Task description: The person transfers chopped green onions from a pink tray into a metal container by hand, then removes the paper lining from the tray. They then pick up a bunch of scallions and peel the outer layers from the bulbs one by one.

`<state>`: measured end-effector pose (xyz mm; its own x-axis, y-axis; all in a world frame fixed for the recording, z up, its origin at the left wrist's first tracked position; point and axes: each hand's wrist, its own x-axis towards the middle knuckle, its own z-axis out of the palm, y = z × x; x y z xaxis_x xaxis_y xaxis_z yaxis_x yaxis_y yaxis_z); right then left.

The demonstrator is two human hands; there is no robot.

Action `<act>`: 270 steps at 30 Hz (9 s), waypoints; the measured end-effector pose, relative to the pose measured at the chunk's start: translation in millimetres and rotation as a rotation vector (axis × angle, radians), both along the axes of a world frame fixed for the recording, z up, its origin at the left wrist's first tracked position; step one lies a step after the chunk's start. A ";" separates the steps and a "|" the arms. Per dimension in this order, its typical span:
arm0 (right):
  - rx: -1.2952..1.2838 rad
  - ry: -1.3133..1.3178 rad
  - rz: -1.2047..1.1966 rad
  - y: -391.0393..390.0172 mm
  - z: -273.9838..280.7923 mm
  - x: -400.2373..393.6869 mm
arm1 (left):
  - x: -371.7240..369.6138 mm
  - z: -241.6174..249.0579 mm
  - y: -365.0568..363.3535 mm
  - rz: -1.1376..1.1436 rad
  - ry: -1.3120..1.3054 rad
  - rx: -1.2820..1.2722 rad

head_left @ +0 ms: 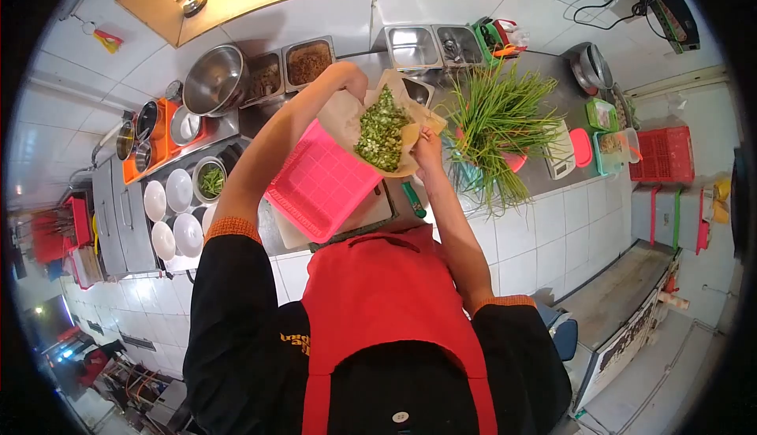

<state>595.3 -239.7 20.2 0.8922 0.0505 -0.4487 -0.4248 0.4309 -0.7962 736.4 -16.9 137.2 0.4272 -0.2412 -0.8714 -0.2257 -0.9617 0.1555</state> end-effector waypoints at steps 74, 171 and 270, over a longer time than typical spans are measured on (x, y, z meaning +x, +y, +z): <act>-0.497 -0.656 0.042 -23.3 41.8 4.6 | -14.3 -81.3 24.3 2.433 1.062 -2.026; -1.607 -0.748 1.197 135.1 -58.4 -77.0 | -337.0 -174.9 55.1 0.671 -1.157 0.005; -0.573 -0.217 0.186 -23.4 -73.4 61.7 | -283.3 -153.7 42.3 0.743 -0.885 -0.047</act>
